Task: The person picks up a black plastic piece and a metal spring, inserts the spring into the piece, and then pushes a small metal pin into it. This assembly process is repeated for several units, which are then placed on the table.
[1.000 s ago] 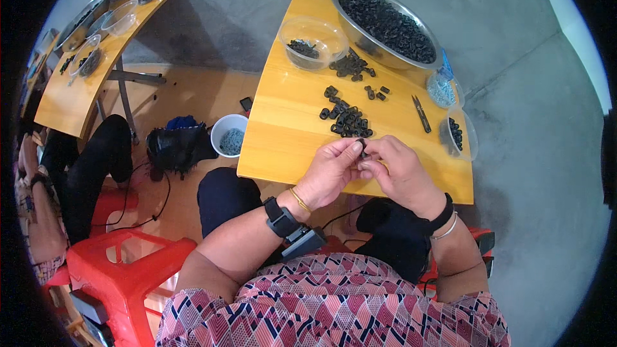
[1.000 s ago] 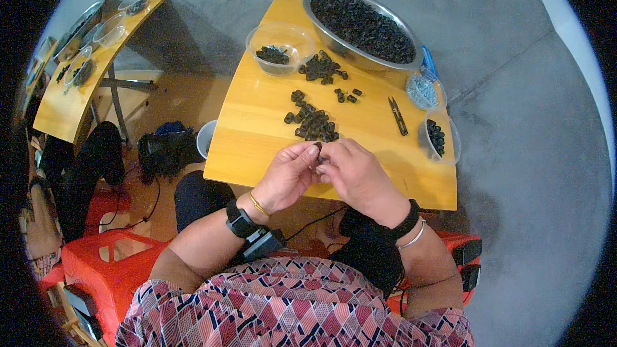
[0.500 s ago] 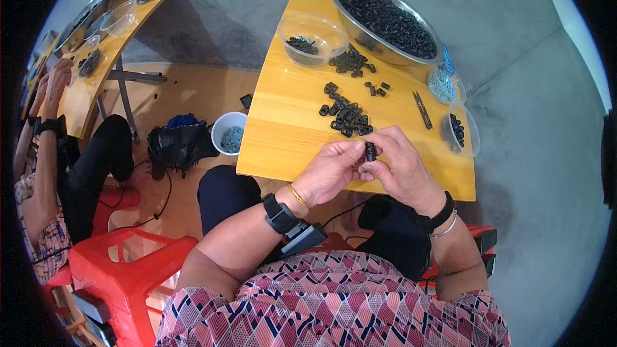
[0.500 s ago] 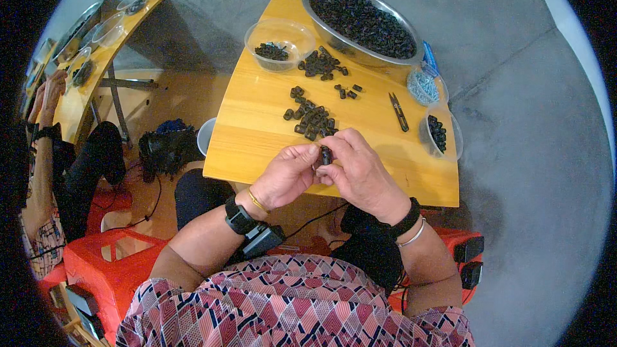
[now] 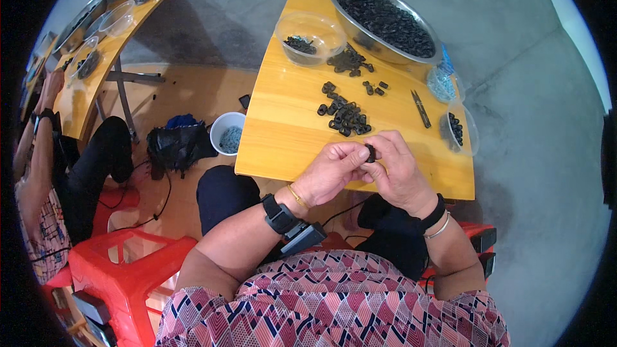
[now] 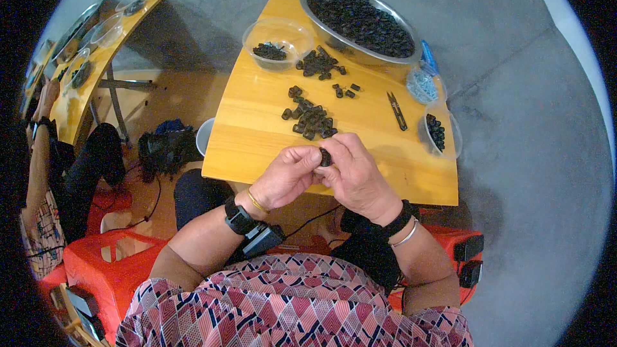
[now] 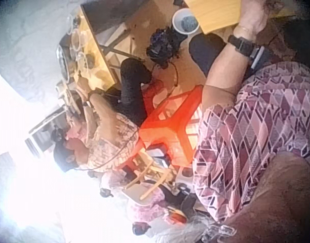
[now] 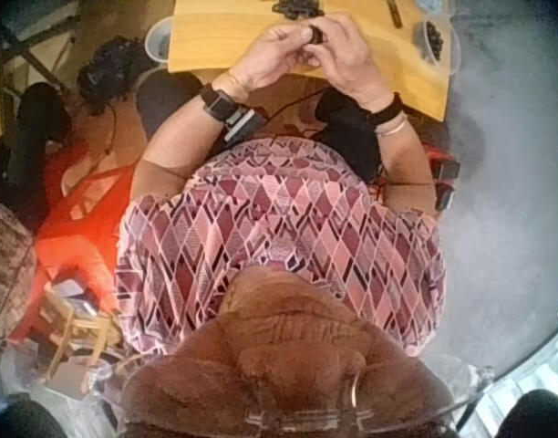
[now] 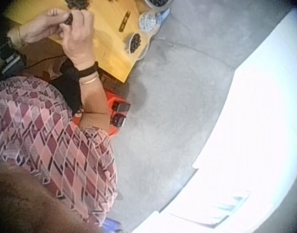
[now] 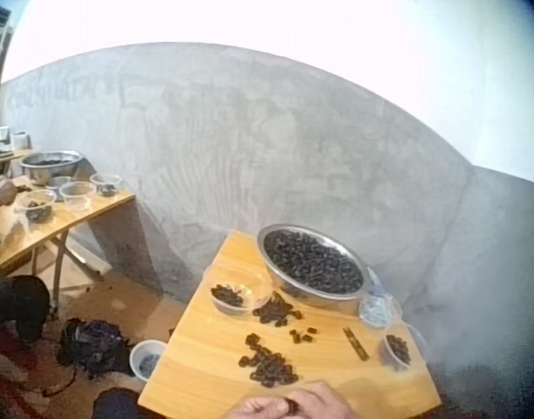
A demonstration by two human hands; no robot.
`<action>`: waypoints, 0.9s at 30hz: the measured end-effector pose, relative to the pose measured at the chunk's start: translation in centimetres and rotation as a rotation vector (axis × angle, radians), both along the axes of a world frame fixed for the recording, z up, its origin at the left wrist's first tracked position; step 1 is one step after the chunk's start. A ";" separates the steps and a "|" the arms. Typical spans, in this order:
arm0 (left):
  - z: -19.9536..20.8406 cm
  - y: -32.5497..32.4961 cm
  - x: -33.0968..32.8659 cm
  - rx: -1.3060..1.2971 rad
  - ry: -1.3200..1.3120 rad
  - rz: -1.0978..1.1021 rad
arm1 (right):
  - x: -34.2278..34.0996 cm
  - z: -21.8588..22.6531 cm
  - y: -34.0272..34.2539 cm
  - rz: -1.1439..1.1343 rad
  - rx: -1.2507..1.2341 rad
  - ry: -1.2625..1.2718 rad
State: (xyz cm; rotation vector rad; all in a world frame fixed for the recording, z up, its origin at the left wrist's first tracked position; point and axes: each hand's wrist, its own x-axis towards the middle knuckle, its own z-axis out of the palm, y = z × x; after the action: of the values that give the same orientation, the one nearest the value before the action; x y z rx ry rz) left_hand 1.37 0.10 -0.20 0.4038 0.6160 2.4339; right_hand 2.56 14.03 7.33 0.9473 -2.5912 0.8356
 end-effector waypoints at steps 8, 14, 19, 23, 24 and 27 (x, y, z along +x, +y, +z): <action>0.8 -0.3 0.4 -0.213 0.069 -0.104 | 0.7 0.8 1.4 0.065 -0.051 -0.197; 0.6 -0.4 0.5 -0.178 0.011 -0.141 | 0.0 0.7 5.4 -0.293 -0.145 -0.205; 1.0 0.1 0.5 -0.208 0.013 -0.106 | -3.4 1.6 17.7 -0.696 -0.350 0.002; 0.6 0.1 0.0 -0.150 -0.018 -0.118 | -5.8 1.5 17.1 -0.555 0.210 0.395; 0.6 0.0 0.2 -0.153 -0.023 -0.119 | -6.1 2.0 14.8 -0.542 0.090 0.356; 0.6 -0.4 0.3 -0.141 -0.046 -0.098 | -8.3 1.1 9.2 -0.371 0.047 -0.052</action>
State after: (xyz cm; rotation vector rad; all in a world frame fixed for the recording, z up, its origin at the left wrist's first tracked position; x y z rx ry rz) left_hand 1.64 -0.27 0.44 0.3117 0.7254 2.2845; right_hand -5.78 23.20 8.41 0.4356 -2.7186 0.7071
